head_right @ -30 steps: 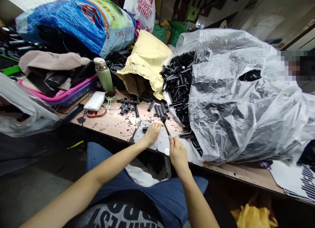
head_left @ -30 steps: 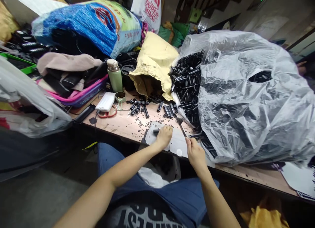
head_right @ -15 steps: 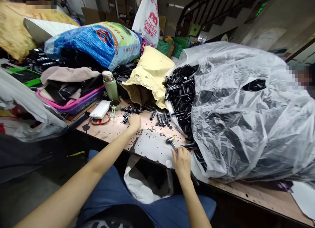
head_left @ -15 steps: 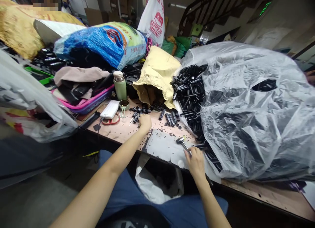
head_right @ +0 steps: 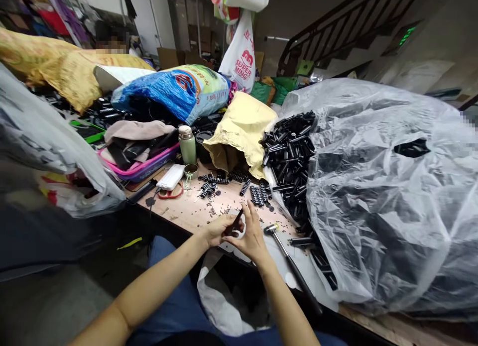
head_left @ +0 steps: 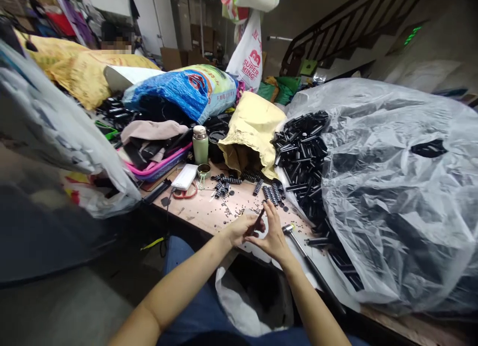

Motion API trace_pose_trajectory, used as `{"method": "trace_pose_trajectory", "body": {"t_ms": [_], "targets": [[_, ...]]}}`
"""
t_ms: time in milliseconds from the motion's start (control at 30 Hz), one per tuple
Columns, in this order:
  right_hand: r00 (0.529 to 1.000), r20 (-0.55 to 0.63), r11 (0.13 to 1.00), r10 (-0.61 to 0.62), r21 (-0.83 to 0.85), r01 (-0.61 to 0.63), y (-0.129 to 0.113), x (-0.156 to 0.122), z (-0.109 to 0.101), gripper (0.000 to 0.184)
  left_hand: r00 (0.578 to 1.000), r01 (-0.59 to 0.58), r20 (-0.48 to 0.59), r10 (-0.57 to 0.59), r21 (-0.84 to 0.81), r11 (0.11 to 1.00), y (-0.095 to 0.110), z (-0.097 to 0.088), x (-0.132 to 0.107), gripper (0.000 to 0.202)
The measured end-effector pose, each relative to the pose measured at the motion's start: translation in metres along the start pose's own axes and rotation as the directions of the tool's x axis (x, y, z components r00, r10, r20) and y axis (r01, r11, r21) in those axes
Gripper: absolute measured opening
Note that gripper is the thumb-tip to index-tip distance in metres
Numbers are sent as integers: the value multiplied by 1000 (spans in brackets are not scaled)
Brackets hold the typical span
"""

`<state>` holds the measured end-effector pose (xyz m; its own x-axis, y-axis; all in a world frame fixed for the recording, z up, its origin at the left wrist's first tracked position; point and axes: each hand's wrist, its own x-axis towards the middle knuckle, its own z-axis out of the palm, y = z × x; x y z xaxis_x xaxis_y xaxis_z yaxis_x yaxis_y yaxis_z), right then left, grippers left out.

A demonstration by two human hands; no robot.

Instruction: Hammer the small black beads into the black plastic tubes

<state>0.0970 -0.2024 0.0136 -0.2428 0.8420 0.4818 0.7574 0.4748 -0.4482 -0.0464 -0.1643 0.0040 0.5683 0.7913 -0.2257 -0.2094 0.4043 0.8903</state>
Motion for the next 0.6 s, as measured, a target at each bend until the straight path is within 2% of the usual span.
{"method": "trace_pose_trajectory", "body": {"t_ms": [67,100,133,167,200,233,267,300,333,367,400,433,467,500,533,567,600], "targets": [[999,16,998,-40,43,39,-3,8,1,105,1000,4,16,-4,0,1000,-7,3,-4,32],[999,10,997,-49,53,48,-4,10,1,104,1000,-8,3,8,40,999,-5,-1,-5,30],[999,-5,997,-49,55,49,-3,11,1,103,997,-49,-46,54,122,991,4,-8,-5,28],[999,-29,998,-40,53,42,-2,11,2,103,980,-117,-127,152,244,963,19,-18,-5,25],[998,-53,998,-25,51,27,0,12,2,104,928,-199,-216,304,402,894,42,-31,-7,25],[997,-71,999,-7,50,10,2,11,2,105,808,-274,-293,511,580,767,72,-45,-11,33],[997,-78,999,10,52,-6,6,11,3,106,650,-335,-302,697,709,620,107,-59,-17,43],[997,-74,999,21,51,-17,10,10,5,108,490,-377,-249,835,804,460,145,-72,-26,54],[998,-60,999,28,46,-25,14,10,7,107,305,-389,-182,935,872,296,183,-82,-36,63],[999,-42,999,31,35,-29,19,9,9,106,153,-375,-100,983,915,151,216,-90,-46,71],[999,-23,999,34,20,-33,23,8,12,104,33,-365,-35,999,930,44,242,-96,-53,73],[999,-7,999,41,1,-41,27,6,15,102,-31,-350,3,1000,937,-14,260,-100,-55,72],[999,12,999,53,-15,-52,30,3,18,101,-51,-334,23,998,942,-39,267,-103,-51,69],[997,36,997,67,-27,-66,32,-1,21,100,-8,-321,21,1000,947,-23,264,-107,-41,64],[994,64,996,85,-37,-83,33,-7,23,101,96,-304,0,995,952,30,252,-112,-26,59],[990,94,994,103,-48,-99,34,-14,25,101,262,-273,-40,964,955,114,232,-118,-8,51],[985,122,992,121,-58,-115,35,-22,26,102,451,-217,-72,890,958,188,208,-123,11,44]]}}
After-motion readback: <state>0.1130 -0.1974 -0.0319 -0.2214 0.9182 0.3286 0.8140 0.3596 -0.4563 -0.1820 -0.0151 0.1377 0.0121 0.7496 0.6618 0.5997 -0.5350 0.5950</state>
